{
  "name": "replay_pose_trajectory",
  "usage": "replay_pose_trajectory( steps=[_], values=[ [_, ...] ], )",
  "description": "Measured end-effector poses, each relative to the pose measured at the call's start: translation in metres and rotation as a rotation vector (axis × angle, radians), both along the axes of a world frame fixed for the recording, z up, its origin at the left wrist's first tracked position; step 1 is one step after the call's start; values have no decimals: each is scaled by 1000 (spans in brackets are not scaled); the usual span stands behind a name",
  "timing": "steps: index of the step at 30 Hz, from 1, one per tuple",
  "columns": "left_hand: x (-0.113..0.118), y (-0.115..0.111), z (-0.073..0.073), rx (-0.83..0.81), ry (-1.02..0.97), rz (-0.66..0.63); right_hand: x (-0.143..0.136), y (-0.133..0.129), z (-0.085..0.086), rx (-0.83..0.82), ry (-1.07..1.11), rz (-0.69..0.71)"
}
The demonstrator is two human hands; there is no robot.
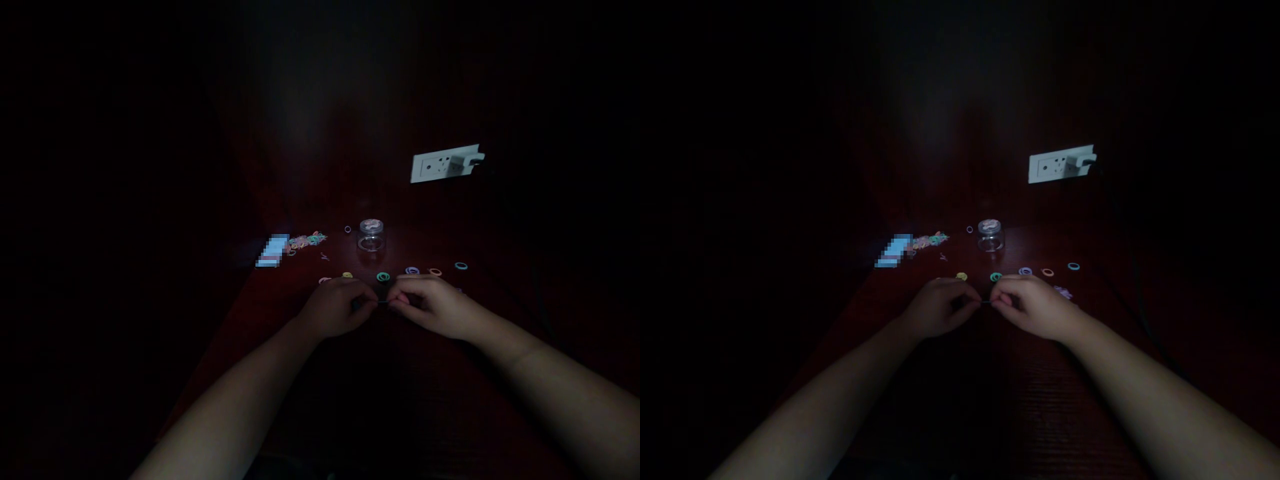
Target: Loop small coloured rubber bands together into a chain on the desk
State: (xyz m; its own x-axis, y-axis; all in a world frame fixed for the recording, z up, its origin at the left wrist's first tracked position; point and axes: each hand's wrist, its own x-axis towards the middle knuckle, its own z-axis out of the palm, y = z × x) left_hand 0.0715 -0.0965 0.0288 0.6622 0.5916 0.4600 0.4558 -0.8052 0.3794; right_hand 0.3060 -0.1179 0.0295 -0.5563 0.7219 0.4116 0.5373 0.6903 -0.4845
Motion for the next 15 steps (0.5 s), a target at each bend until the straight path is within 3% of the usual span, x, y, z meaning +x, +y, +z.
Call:
replay_pose_trajectory(
  steps=[15],
  values=[
    [-1,1,0,-2,-10,6,0,-1,1,-17,3,-11]
  ],
)
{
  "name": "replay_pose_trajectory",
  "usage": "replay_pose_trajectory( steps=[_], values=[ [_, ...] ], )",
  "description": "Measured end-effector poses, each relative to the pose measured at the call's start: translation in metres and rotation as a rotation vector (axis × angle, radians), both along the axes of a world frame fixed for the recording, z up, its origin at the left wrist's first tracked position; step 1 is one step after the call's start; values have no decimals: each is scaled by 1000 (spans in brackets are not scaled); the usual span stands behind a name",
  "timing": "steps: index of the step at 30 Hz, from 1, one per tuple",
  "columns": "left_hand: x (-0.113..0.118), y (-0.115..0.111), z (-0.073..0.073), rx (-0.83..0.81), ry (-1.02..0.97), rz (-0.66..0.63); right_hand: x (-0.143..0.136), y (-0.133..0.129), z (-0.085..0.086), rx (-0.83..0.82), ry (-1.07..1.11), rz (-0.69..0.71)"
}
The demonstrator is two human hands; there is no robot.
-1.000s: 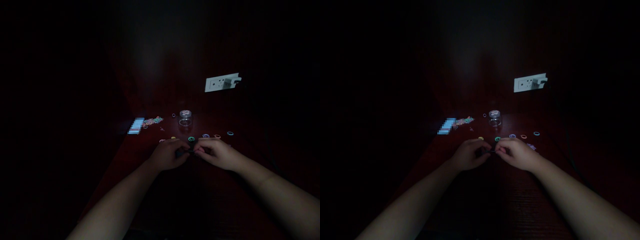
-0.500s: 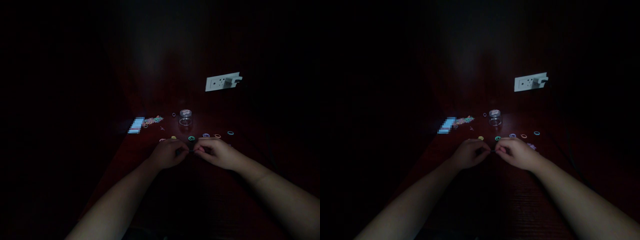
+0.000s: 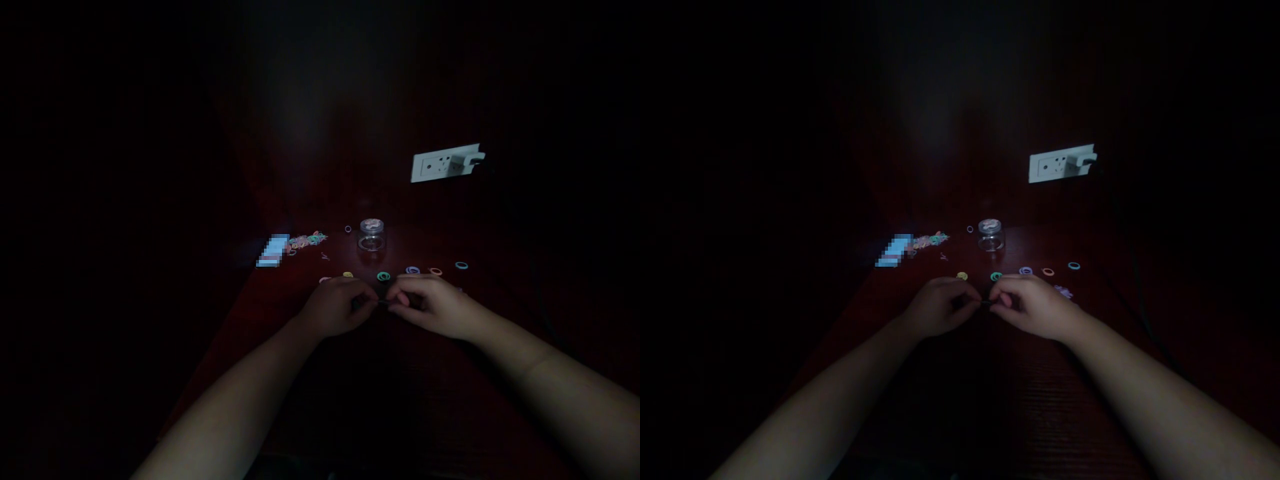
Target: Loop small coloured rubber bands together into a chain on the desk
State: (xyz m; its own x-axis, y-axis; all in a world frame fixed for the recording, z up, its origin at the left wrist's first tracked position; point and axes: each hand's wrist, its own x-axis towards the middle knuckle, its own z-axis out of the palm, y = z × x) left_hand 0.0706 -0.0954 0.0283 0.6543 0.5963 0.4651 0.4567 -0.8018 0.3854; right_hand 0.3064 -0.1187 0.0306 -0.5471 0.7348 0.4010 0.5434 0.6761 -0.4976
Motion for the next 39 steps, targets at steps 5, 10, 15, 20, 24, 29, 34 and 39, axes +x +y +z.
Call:
replay_pose_trajectory(
  steps=[5,10,15,20,24,29,34,39],
  values=[
    [1,-1,0,9,23,-11,0,2,-2,8,-2,7],
    [1,-1,1,19,19,-19,1,2,-3,-4,-4,10],
    [1,-1,1,12,21,-19,1,2,-2,-8,-12,3],
    [1,-1,0,14,9,-26,0,1,-1,-12,-15,3],
    [1,-1,1,13,26,-58,-1,0,0,-15,-18,3],
    [1,-1,3,-10,68,-84,0,0,0,-26,-36,12],
    [2,-2,4,-30,80,-103,0,1,0,-36,-40,25],
    [-1,0,4,-32,80,-116,1,-1,1,-46,-31,31]
  ],
)
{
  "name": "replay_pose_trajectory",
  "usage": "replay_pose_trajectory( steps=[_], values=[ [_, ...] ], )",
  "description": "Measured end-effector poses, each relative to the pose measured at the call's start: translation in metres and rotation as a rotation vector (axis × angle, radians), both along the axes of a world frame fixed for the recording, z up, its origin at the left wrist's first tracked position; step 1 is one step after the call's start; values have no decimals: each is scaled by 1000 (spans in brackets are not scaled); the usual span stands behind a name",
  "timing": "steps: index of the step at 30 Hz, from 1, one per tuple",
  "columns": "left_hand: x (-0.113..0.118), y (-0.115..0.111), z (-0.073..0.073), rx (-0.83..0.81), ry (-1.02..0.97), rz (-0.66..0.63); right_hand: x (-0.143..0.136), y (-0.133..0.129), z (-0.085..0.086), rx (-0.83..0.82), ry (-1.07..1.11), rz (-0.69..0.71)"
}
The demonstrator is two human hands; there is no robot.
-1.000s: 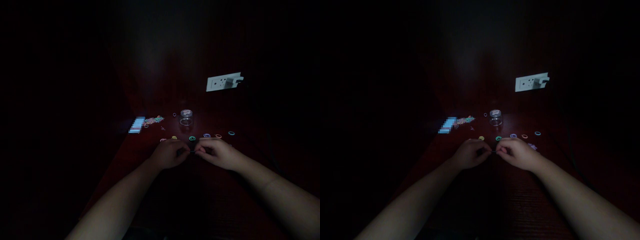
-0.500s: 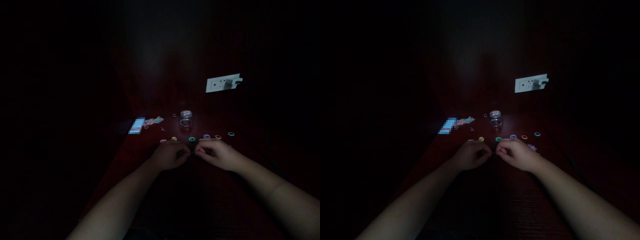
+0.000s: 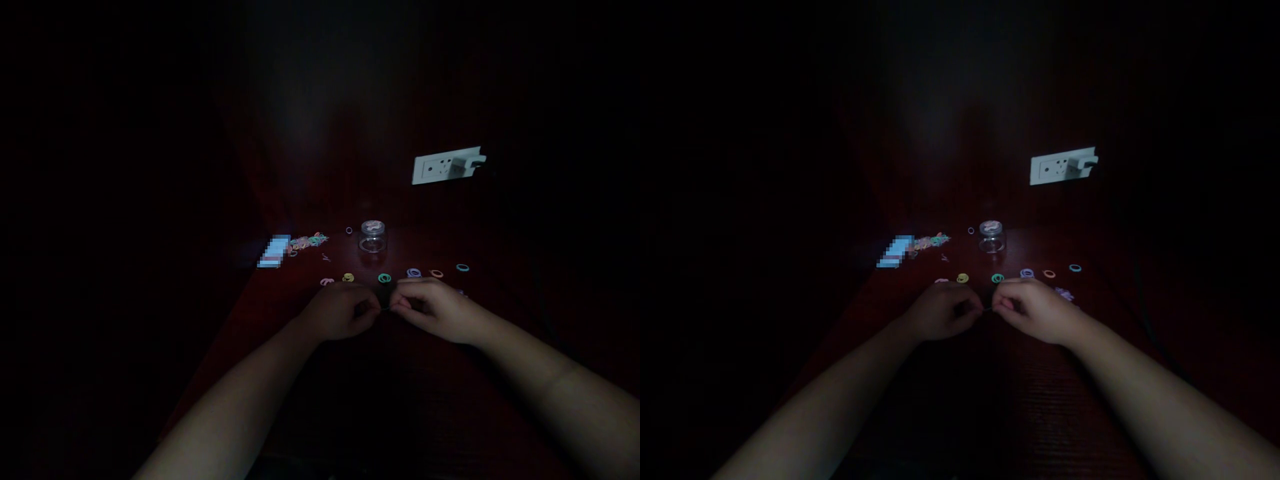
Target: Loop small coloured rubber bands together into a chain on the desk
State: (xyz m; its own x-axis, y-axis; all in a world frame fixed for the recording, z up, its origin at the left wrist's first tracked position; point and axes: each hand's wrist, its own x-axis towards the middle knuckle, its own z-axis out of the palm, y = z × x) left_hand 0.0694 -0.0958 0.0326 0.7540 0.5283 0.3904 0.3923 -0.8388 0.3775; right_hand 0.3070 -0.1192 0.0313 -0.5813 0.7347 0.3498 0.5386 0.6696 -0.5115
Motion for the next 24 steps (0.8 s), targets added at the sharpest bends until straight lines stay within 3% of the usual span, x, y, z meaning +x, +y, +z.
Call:
replay_pose_trajectory(
  steps=[11,24],
  values=[
    [-39,33,8,102,53,95,7,2,2,39,33,-56],
    [-24,28,-5,38,93,92,5,1,4,54,104,-137]
  ],
)
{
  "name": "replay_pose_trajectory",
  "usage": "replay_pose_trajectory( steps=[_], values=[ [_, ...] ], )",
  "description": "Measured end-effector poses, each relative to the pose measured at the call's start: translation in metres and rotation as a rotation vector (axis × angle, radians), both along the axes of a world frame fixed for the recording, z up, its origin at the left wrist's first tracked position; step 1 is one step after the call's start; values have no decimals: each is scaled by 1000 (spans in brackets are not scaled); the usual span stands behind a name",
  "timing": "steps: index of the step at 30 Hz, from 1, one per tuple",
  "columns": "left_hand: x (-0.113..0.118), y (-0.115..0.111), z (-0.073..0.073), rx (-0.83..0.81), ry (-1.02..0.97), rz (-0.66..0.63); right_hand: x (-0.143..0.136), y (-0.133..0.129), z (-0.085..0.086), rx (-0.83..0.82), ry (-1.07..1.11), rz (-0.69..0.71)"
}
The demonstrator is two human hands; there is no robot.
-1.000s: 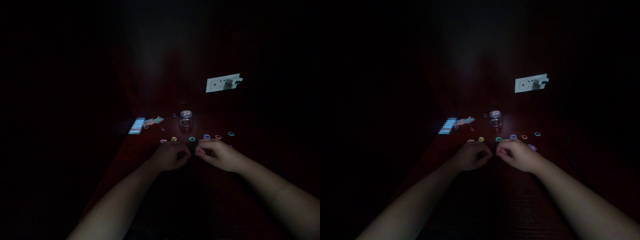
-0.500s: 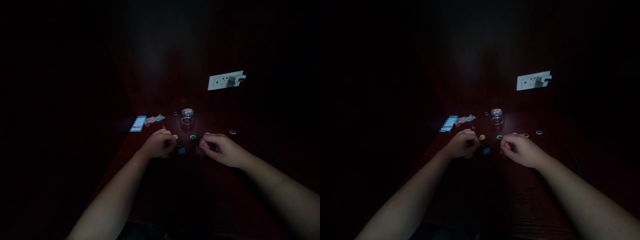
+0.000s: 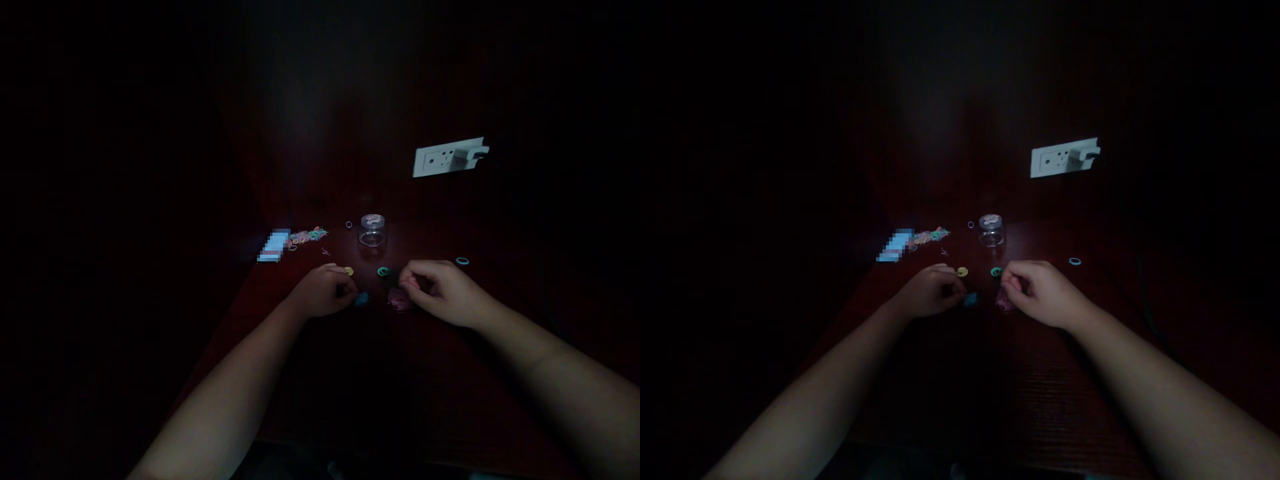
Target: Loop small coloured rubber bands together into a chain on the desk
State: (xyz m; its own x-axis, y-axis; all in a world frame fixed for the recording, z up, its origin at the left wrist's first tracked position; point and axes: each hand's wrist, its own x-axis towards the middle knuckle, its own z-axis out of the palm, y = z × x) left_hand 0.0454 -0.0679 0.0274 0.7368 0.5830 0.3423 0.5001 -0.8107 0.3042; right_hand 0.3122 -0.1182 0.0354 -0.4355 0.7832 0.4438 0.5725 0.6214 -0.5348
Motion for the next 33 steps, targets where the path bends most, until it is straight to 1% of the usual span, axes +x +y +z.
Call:
replay_pose_trajectory(
  steps=[3,7,9,11,12,13,15,17,19,21,24,29,33],
  values=[
    [1,-1,1,-14,27,0,0,1,-1,9,2,2],
    [-1,-2,3,-18,11,-5,1,1,-2,2,12,2],
    [-4,1,3,-6,0,-10,1,1,-2,2,16,7],
    [-10,8,1,22,-31,27,2,0,-2,6,24,11],
    [-14,14,-1,39,-63,80,2,0,-2,10,25,11],
    [-19,21,-4,58,-104,166,3,0,-2,15,25,9],
    [-30,38,-12,69,-191,373,2,0,-1,30,18,1],
    [-39,56,-21,37,-195,560,2,0,-1,46,14,-13],
    [-45,70,-31,10,-167,617,1,1,0,55,16,-28],
    [-47,78,-38,-21,-129,636,-1,1,0,52,20,-36],
    [-45,82,-44,-57,-71,630,-2,1,1,49,19,-45],
    [-43,80,-47,-73,-13,570,-2,1,1,80,18,-68],
    [-44,81,-48,-66,-6,553,1,1,3,109,30,-100]
  ],
)
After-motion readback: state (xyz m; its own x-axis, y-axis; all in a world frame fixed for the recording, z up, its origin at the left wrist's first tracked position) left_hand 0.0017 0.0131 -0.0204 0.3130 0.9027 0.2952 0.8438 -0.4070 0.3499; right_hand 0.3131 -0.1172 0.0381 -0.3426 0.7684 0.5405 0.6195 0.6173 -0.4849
